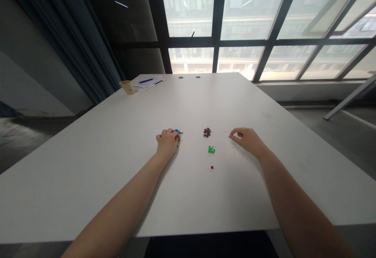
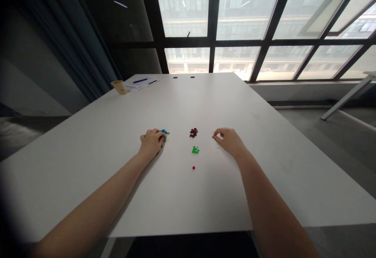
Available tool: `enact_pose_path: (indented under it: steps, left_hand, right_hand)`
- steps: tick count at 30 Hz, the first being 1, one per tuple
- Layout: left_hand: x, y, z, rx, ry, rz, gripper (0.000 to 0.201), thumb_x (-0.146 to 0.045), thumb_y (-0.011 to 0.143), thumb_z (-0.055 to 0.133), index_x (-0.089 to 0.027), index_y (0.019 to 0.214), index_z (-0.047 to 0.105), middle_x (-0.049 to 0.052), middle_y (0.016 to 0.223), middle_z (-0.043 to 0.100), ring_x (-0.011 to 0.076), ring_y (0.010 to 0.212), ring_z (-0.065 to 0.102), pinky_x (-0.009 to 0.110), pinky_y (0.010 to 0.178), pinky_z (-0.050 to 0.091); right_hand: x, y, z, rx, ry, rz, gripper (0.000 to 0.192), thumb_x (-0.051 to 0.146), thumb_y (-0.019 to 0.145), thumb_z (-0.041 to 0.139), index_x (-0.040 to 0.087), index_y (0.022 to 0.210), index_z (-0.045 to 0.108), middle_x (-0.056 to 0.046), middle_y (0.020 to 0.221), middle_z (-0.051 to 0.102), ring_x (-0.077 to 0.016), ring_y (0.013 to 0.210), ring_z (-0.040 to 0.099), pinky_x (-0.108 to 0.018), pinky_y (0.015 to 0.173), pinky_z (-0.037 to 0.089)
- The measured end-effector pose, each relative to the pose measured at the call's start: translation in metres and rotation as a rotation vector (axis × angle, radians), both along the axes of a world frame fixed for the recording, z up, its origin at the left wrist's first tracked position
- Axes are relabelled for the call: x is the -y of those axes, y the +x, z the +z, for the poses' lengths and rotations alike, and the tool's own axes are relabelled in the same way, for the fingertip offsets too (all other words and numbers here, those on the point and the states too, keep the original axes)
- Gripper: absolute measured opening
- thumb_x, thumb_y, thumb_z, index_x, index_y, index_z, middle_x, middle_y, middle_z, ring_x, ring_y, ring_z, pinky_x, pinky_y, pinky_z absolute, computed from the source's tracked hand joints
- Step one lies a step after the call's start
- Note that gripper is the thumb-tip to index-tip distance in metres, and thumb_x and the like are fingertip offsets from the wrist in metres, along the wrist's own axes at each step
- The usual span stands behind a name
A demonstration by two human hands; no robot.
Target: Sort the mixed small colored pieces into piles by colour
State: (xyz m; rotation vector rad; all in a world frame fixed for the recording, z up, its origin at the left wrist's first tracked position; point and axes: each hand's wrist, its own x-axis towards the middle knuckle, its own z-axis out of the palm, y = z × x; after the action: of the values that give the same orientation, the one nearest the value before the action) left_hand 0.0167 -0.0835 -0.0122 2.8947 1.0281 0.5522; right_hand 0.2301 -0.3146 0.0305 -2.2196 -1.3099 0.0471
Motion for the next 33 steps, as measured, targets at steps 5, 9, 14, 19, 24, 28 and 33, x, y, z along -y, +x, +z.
enact_pose_path:
  steps: [5, 9, 14, 19, 24, 28, 33]
  left_hand:
    - [0.004, 0.003, 0.004, 0.118, -0.005, -0.119, 0.018, -0.020, 0.084, 0.043, -0.019, 0.084, 0.061, 0.008, 0.091, 0.062, 0.0238, 0.090, 0.051, 0.038, 0.075, 0.039]
    - [0.023, 0.005, 0.013, 0.303, -0.088, -0.385, 0.019, -0.019, 0.086, 0.039, -0.018, 0.088, 0.058, 0.006, 0.086, 0.062, 0.0185, 0.085, 0.054, 0.034, 0.080, 0.043]
    - [0.054, 0.012, 0.014, 0.445, -0.234, -0.532, 0.018, -0.021, 0.087, 0.041, -0.021, 0.100, 0.054, 0.004, 0.089, 0.065, 0.0153, 0.087, 0.058, 0.032, 0.081, 0.046]
    - [0.059, 0.016, 0.010, 0.497, -0.295, -0.537, 0.019, -0.025, 0.087, 0.045, -0.022, 0.105, 0.051, 0.004, 0.089, 0.068, 0.0150, 0.085, 0.061, 0.031, 0.077, 0.049]
    - [0.056, 0.014, 0.010, 0.484, -0.275, -0.560, 0.015, -0.024, 0.087, 0.046, -0.021, 0.099, 0.053, 0.004, 0.088, 0.067, 0.0145, 0.085, 0.062, 0.029, 0.076, 0.049]
    - [0.056, 0.015, 0.009, 0.477, -0.267, -0.569, 0.012, -0.025, 0.086, 0.047, -0.021, 0.095, 0.054, 0.003, 0.086, 0.067, 0.0142, 0.082, 0.062, 0.028, 0.075, 0.049]
    - [0.055, 0.016, 0.007, 0.458, -0.327, -0.530, 0.010, -0.026, 0.085, 0.049, -0.021, 0.092, 0.054, 0.003, 0.086, 0.066, 0.0144, 0.080, 0.061, 0.029, 0.074, 0.049]
  right_hand:
    - [-0.013, -0.018, -0.007, -0.014, 0.033, 0.064, 0.019, 0.028, 0.076, 0.051, 0.018, 0.076, 0.067, -0.001, 0.063, 0.054, -0.0111, 0.057, 0.044, -0.023, 0.059, 0.034]
    - [-0.026, -0.037, -0.011, -0.040, 0.104, 0.153, 0.017, 0.024, 0.078, 0.050, 0.018, 0.077, 0.066, 0.000, 0.062, 0.051, -0.0110, 0.058, 0.045, -0.023, 0.060, 0.035]
    - [-0.037, -0.050, -0.013, -0.063, 0.186, 0.243, 0.014, 0.027, 0.078, 0.055, 0.020, 0.083, 0.065, 0.001, 0.064, 0.050, -0.0109, 0.060, 0.046, -0.023, 0.063, 0.037]
    - [-0.038, -0.053, -0.012, -0.082, 0.233, 0.311, 0.014, 0.029, 0.075, 0.061, 0.022, 0.087, 0.065, -0.001, 0.073, 0.055, -0.0127, 0.068, 0.051, -0.026, 0.069, 0.040]
    - [-0.040, -0.059, -0.012, -0.058, 0.284, 0.320, 0.013, 0.028, 0.077, 0.059, 0.021, 0.087, 0.065, -0.001, 0.072, 0.055, -0.0134, 0.071, 0.051, -0.026, 0.071, 0.040]
    - [-0.044, -0.063, -0.016, -0.051, 0.301, 0.336, 0.011, 0.025, 0.079, 0.057, 0.020, 0.084, 0.065, -0.001, 0.070, 0.055, -0.0131, 0.071, 0.051, -0.025, 0.071, 0.039]
    - [-0.048, -0.062, -0.020, -0.048, 0.248, 0.312, 0.013, 0.025, 0.081, 0.054, 0.021, 0.082, 0.066, -0.001, 0.070, 0.057, -0.0133, 0.071, 0.052, -0.025, 0.070, 0.039]
